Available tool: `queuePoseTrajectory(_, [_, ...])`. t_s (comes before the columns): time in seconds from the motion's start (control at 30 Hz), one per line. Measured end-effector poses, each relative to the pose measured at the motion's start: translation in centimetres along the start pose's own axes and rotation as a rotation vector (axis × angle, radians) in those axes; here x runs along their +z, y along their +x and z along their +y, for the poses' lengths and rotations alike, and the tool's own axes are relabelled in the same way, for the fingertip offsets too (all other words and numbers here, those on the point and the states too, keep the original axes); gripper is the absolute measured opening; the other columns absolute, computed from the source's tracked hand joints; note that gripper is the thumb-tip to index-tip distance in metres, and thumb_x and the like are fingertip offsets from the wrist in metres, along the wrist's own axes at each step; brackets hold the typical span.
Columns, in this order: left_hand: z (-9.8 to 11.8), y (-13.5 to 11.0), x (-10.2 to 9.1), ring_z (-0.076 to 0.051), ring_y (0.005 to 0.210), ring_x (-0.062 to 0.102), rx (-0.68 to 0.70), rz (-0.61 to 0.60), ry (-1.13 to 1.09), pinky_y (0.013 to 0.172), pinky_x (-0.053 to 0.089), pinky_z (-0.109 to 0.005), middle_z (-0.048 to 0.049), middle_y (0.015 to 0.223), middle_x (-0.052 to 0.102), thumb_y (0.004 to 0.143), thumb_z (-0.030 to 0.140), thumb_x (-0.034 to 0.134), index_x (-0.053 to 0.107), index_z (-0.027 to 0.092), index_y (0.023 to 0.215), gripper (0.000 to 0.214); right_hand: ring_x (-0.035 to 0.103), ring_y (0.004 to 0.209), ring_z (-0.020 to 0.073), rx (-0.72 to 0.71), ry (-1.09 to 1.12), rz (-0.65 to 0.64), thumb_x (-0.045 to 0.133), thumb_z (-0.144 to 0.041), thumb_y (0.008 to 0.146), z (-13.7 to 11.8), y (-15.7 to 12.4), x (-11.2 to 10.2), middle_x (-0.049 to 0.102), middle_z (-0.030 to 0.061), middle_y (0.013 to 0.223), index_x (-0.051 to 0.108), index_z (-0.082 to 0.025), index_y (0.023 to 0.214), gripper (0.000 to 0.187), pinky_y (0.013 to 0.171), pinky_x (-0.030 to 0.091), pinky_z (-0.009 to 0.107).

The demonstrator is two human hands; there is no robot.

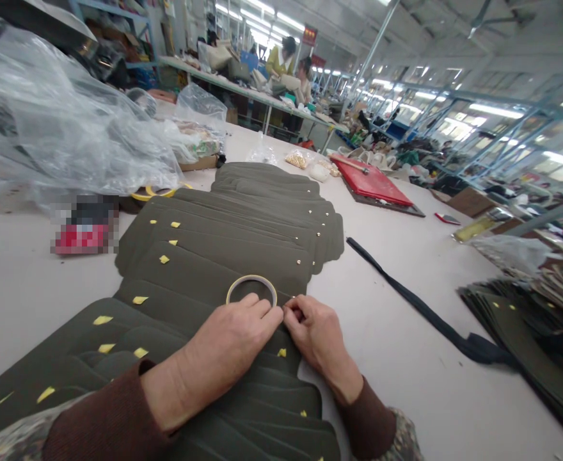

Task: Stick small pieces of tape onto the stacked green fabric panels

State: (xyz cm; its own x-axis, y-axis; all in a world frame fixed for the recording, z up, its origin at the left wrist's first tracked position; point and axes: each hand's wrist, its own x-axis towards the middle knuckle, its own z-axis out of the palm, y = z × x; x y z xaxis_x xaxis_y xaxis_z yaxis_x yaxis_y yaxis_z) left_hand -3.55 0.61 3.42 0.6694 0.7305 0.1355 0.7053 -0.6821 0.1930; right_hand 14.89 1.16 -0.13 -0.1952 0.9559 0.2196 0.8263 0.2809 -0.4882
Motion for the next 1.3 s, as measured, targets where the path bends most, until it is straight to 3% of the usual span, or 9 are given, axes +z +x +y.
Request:
queuePoseTrajectory(0.17, [-0.9,-0.4,0.8,-0.015,0.084,0.063,0.05,0.206,-0.143,0.075,0.053,-0.026,-0.0037,0.093,0.066,0.094,0.014,0.039,0.054,0.02,0.108,0.021,0.058,0.055,0.0126,0.023,0.172,-0.141,0.06,-0.016,0.079,0.2,-0.4,-1.2,0.066,-0.0012,0.062,0.07,-0.02,0.071,0.014,0.056,0.043,0.022])
queuePoseTrajectory(0.27, [-1.1,-0.4,1.3,-0.014,0.085,0.067,0.064,0.273,-0.203,0.075,0.054,-0.024,-0.0046,0.1,0.069,0.096,0.019,0.039,0.046,0.019,0.123,0.028,0.063,0.065,0.0145,0.035,0.398,-0.065,0.058,-0.018,0.083,0.1,-0.5,-1.8,0.071,0.0019,0.075,0.072,-0.019,0.083,0.014,0.061,0.047,0.024])
queuePoseTrajectory(0.37, [-1.0,-0.4,1.5,-0.015,0.087,0.069,0.049,0.303,-0.201,0.072,0.055,-0.024,-0.0063,0.104,0.07,0.097,0.022,0.038,0.033,0.018,0.135,0.039,0.064,0.072,0.0156,-0.063,0.534,0.038,0.059,-0.017,0.082,-0.4,-0.6,-2.1,0.071,0.0042,0.085,0.07,-0.018,0.095,0.017,0.066,0.05,0.026])
queuePoseTrajectory(0.67, [-0.5,-0.1,1.6,-0.015,0.073,0.068,0.024,0.231,-0.17,0.059,0.049,-0.024,-0.0018,0.086,0.069,0.097,0.022,0.039,0.038,0.019,0.124,0.027,0.062,0.074,0.0157,-0.381,0.369,0.17,0.05,-0.011,0.087,-1.1,-0.6,-1.2,0.067,0.0054,0.079,0.064,-0.019,0.088,0.016,0.069,0.051,0.028])
queuePoseTrajectory(0.87, [-0.5,-0.3,0.9,-0.014,0.06,0.063,-0.054,0.188,-0.195,0.05,0.04,-0.023,0.0036,0.07,0.063,0.096,0.021,0.04,0.05,0.021,0.094,0.01,0.057,0.059,0.0134,-0.383,0.251,0.29,0.051,-0.009,0.082,-1.2,-0.3,-0.6,0.062,0.0028,0.066,0.061,-0.017,0.076,0.014,0.057,0.046,0.025])
queuePoseTrajectory(1.0, [-0.5,0.2,0.6,-0.014,0.06,0.06,-0.067,0.208,-0.187,0.052,0.039,-0.024,0.0028,0.07,0.06,0.094,0.017,0.039,0.051,0.021,0.083,0.017,0.055,0.054,0.0123,-0.22,0.345,0.264,0.055,-0.011,0.077,-1.9,-0.6,-0.6,0.061,0.0015,0.062,0.064,-0.016,0.072,0.011,0.053,0.044,0.024])
queuePoseTrajectory(1.13, [-0.3,0.4,0.9,-0.014,0.06,0.057,-0.01,0.304,-0.192,0.054,0.04,-0.024,0.0015,0.069,0.057,0.094,0.016,0.037,0.052,0.02,0.081,0.021,0.055,0.044,0.0109,0.227,0.754,0.059,0.058,-0.021,0.076,-2.2,-0.3,-0.5,0.059,-0.0022,0.053,0.062,-0.016,0.069,0.009,0.045,0.044,0.021])
queuePoseTrajectory(1.23, [0.0,0.3,1.2,-0.013,0.06,0.055,0.051,0.359,-0.185,0.056,0.042,-0.023,0.0015,0.068,0.056,0.094,0.016,0.037,0.053,0.019,0.082,0.02,0.054,0.037,0.0095,0.45,0.969,0.03,0.064,-0.03,0.072,-0.9,0.6,-0.5,0.057,-0.0045,0.046,0.061,-0.016,0.068,0.015,0.039,0.042,0.019])
queuePoseTrajectory(1.3, [0.1,0.4,1.2,-0.014,0.067,0.057,0.039,0.313,-0.118,0.061,0.045,-0.024,-0.0002,0.075,0.059,0.093,0.014,0.039,0.054,0.019,0.086,0.017,0.054,0.037,0.009,0.508,0.972,0.056,0.069,-0.035,0.069,0.6,1.1,-0.7,0.059,-0.0039,0.047,0.063,-0.015,0.07,0.021,0.039,0.042,0.019])
